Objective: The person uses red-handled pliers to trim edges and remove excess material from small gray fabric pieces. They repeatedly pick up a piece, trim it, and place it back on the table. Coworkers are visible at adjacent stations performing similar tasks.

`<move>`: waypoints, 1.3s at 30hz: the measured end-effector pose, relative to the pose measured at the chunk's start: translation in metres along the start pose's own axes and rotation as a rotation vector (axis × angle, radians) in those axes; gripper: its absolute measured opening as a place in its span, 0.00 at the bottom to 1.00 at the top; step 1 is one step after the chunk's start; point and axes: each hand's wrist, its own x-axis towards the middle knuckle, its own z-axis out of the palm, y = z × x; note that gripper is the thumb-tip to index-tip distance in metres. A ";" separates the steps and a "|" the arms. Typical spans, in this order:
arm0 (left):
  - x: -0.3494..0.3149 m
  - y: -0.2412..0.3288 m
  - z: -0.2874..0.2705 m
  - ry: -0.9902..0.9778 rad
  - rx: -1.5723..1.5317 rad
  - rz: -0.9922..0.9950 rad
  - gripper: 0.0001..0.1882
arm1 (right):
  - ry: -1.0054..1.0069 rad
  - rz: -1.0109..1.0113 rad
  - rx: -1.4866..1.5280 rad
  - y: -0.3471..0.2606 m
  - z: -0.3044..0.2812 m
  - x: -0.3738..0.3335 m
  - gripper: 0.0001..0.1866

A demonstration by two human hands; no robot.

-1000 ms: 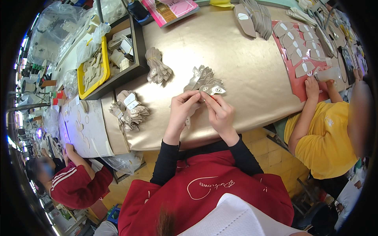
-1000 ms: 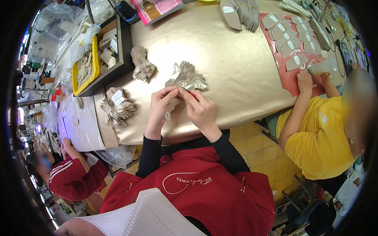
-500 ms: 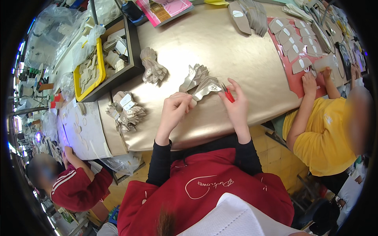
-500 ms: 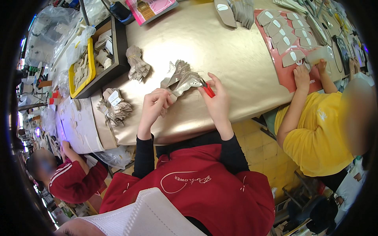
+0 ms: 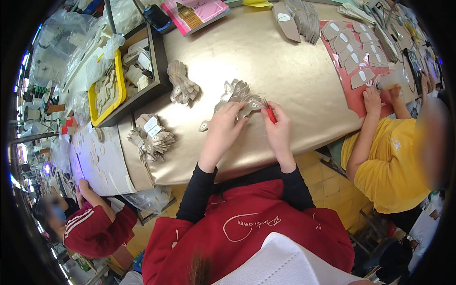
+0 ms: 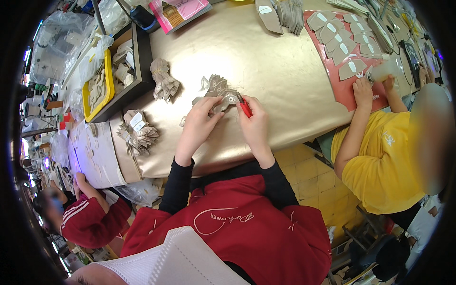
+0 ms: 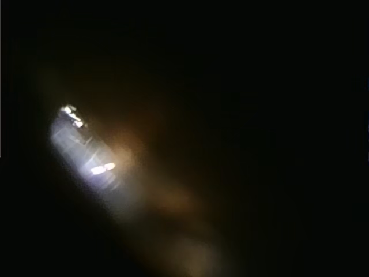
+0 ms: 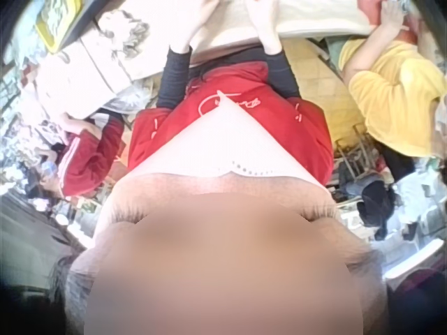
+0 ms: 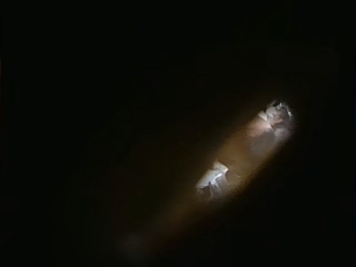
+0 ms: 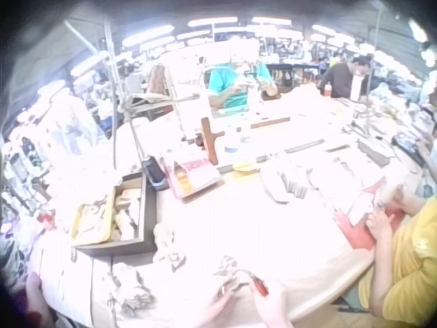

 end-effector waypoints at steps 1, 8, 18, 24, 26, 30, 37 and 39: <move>-0.001 0.000 0.003 0.013 0.019 -0.012 0.18 | 0.003 0.023 0.038 -0.001 -0.001 0.000 0.13; -0.001 0.004 0.017 0.142 0.200 -0.028 0.16 | -0.008 -0.095 0.095 -0.009 -0.016 -0.010 0.15; -0.004 0.004 0.005 0.102 -0.027 -0.090 0.09 | -0.107 -0.281 -0.226 -0.018 -0.016 -0.016 0.16; -0.010 -0.008 -0.001 0.066 -0.283 -0.150 0.07 | -0.084 -0.491 -0.364 -0.016 -0.009 -0.014 0.17; -0.011 -0.012 -0.001 0.030 -0.383 -0.231 0.08 | -0.076 -0.585 -0.430 -0.013 -0.007 -0.011 0.19; -0.011 -0.013 -0.003 0.026 -0.455 -0.267 0.09 | -0.058 -0.655 -0.434 -0.009 0.001 -0.008 0.21; -0.012 -0.008 -0.006 0.006 -0.687 -0.376 0.10 | -0.099 -0.590 -0.461 -0.017 0.007 -0.010 0.22; -0.012 -0.008 -0.006 0.032 -0.660 -0.365 0.10 | -0.109 -0.585 -0.478 -0.018 0.009 -0.011 0.22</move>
